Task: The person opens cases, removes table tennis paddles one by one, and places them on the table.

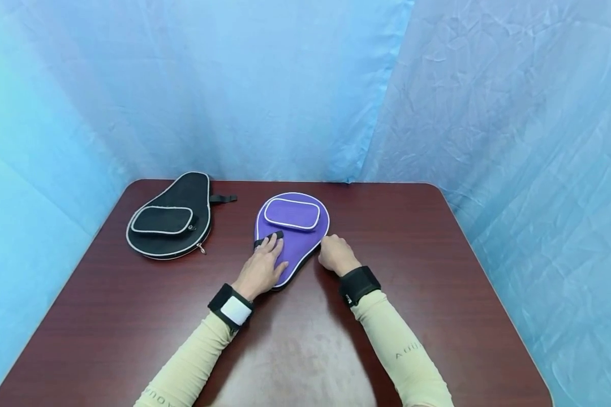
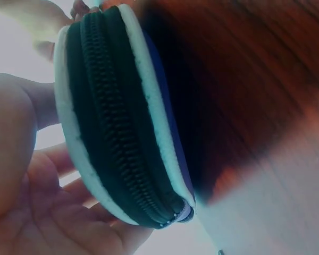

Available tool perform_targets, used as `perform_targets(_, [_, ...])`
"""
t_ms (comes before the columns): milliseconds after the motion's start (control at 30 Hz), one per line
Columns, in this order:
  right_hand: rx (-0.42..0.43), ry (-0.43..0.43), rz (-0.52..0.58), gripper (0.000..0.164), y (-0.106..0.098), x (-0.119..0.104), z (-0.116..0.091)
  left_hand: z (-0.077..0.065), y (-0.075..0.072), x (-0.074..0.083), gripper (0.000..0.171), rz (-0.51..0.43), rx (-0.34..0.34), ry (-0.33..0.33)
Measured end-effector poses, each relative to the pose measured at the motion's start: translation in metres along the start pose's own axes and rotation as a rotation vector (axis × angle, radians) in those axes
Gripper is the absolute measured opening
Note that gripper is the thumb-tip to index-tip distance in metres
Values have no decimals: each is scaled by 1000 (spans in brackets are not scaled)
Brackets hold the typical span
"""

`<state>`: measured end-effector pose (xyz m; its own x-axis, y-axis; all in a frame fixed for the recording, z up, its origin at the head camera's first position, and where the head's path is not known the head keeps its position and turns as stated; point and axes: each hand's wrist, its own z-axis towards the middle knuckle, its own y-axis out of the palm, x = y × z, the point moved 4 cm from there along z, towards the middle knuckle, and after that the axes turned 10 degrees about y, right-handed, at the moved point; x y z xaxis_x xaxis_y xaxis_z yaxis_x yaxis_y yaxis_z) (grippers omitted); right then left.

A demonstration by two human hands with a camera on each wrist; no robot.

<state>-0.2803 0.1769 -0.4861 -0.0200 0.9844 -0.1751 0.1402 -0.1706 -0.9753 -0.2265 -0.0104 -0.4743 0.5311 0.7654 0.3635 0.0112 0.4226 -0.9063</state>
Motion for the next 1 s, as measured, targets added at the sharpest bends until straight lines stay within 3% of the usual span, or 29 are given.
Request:
perform_targets(133, [-23,-97,2,11,2,-15,-15,1,1,-2,57,15,-1,-9])
perform_targets(367, [-51,-361,54,26,9,-34,-41,-1,-2,-1,56,19,14,5])
perform_targets(1000, [-33,-441,121,28,11,-30,-42,-4,-2,-3,58,19,19,2])
